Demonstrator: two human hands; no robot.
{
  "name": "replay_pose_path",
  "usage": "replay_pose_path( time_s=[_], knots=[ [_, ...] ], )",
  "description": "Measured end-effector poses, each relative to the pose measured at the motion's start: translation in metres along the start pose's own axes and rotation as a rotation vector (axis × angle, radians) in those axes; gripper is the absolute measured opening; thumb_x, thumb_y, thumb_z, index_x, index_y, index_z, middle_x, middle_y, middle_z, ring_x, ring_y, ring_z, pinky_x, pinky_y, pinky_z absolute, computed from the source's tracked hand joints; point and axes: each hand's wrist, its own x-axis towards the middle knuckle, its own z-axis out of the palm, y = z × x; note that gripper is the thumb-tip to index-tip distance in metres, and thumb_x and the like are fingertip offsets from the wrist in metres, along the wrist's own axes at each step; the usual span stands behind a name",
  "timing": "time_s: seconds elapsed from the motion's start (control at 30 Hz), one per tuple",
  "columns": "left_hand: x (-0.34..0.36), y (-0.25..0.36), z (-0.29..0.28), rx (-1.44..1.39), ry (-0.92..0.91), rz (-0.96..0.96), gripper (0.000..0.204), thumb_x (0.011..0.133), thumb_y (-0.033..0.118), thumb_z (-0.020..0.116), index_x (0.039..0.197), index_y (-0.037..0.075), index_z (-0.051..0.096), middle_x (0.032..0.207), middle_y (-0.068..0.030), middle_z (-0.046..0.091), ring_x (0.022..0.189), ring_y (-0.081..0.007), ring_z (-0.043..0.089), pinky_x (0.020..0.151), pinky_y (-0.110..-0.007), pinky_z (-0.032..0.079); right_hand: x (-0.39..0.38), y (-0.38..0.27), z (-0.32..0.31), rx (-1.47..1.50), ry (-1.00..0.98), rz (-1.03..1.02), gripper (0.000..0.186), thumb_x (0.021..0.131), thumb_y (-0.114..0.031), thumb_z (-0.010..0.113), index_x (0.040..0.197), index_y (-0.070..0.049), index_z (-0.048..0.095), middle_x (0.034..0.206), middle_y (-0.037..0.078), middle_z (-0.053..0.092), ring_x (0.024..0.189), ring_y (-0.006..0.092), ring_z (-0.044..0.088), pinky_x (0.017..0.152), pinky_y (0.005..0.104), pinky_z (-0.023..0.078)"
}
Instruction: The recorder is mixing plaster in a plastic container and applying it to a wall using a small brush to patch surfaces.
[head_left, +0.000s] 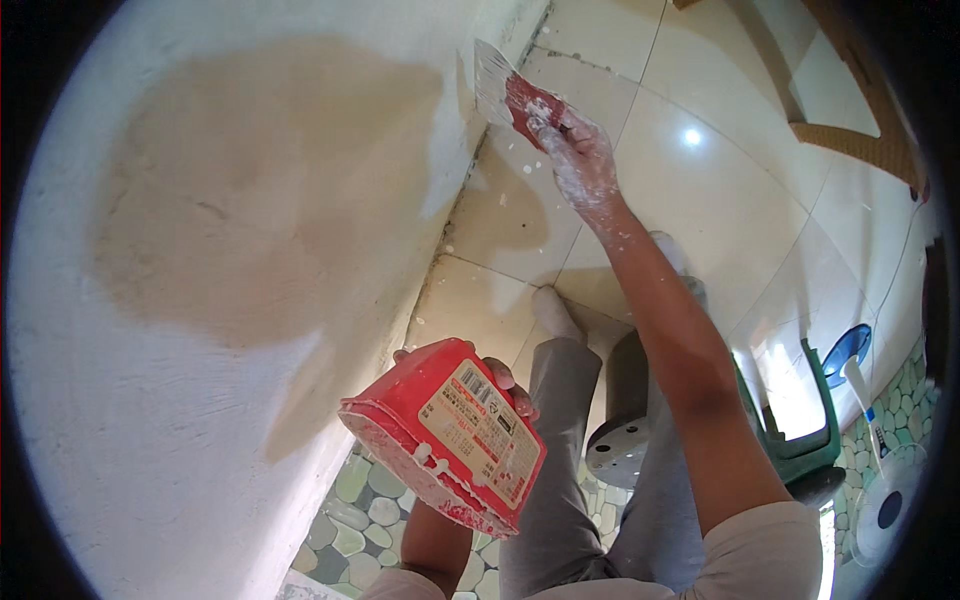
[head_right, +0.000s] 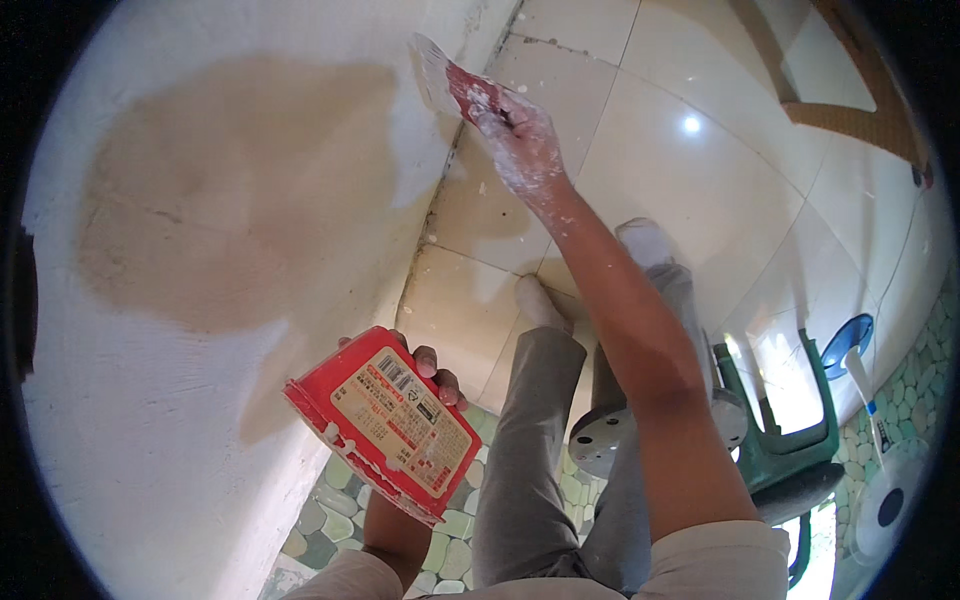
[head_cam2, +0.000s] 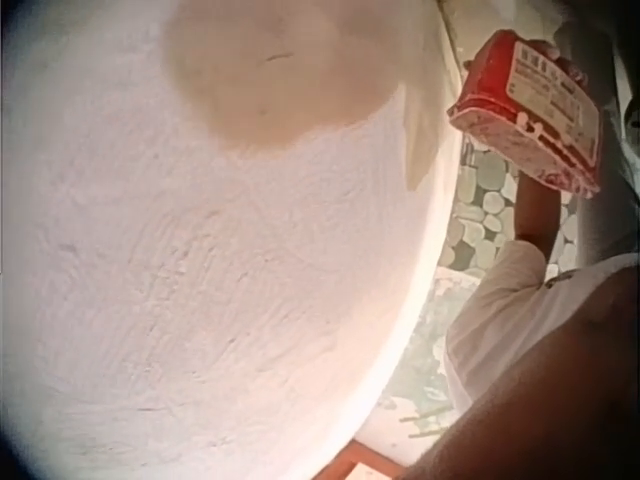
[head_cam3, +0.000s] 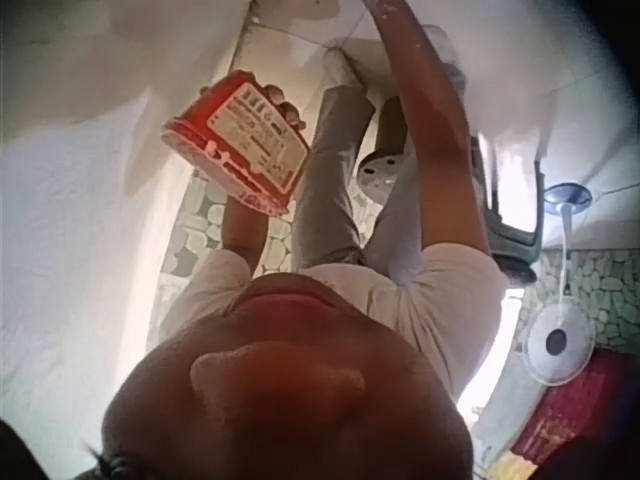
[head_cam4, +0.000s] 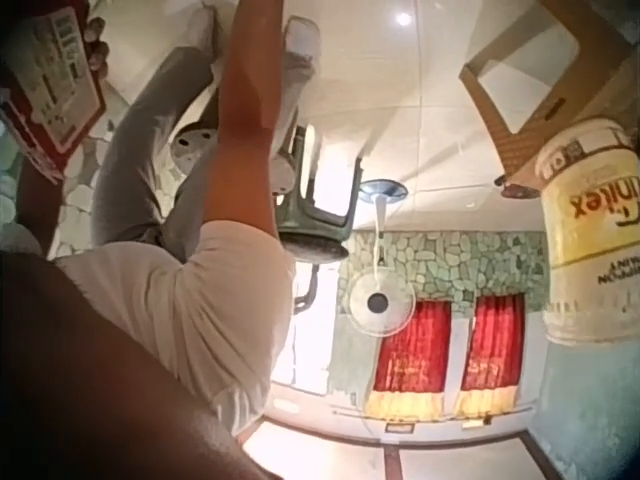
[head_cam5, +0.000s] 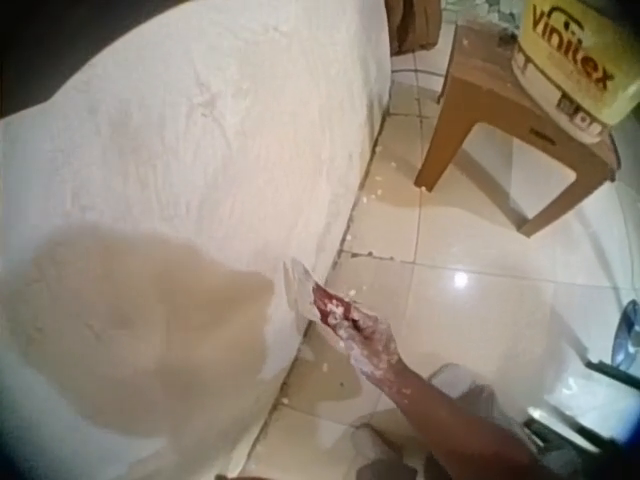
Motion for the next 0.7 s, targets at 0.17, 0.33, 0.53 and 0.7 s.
replay_pose_path(
  time_s=[0.17,0.33,0.53,0.7],
  knots=[
    [-0.010,-0.009,-0.006,0.020,-0.024,0.012,0.075,0.095,0.066,0.027,0.141,0.010,0.044,0.128,-0.0229,0.053,0.116,-0.0434,0.054,0.097,-0.055,0.043,-0.011,-0.001,0.021,-0.012,0.085,-0.153,0.034,0.093,0.004,0.048,0.126,0.000,0.058,0.118,0.011,0.065,0.105,0.0142,0.058,0.097,0.0263,0.043],
    [-0.012,-0.024,-0.005,0.046,0.057,0.135,0.073,0.095,0.064,0.031,0.141,0.009,0.043,0.128,-0.0235,0.052,0.116,-0.0446,0.054,0.098,-0.054,0.044,-0.003,0.001,0.020,-0.086,0.176,-0.320,0.035,0.091,0.004,0.051,0.126,0.004,0.057,0.117,0.012,0.065,0.107,0.0206,0.061,0.096,0.0282,0.045],
    [-0.024,-0.026,0.003,0.061,0.073,0.099,0.065,0.100,0.058,0.025,0.136,0.007,0.045,0.121,-0.0214,0.055,0.107,-0.0407,0.059,0.096,-0.054,0.048,0.029,-0.052,0.104,0.222,0.370,-0.415,0.036,0.086,0.006,0.052,0.120,-0.003,0.061,0.114,0.016,0.065,0.100,0.0226,0.063,0.088,0.0358,0.049],
    [-0.027,-0.028,0.002,0.033,0.044,0.047,0.073,0.097,0.064,0.021,0.137,0.008,0.047,0.119,-0.0226,0.056,0.107,-0.0437,0.058,0.094,-0.056,0.046,-0.007,-0.040,0.132,-0.375,0.169,-0.683,0.051,0.074,0.008,0.056,0.123,-0.006,0.062,0.118,0.015,0.064,0.098,0.0326,0.062,0.093,0.0394,0.048]
  ],
)
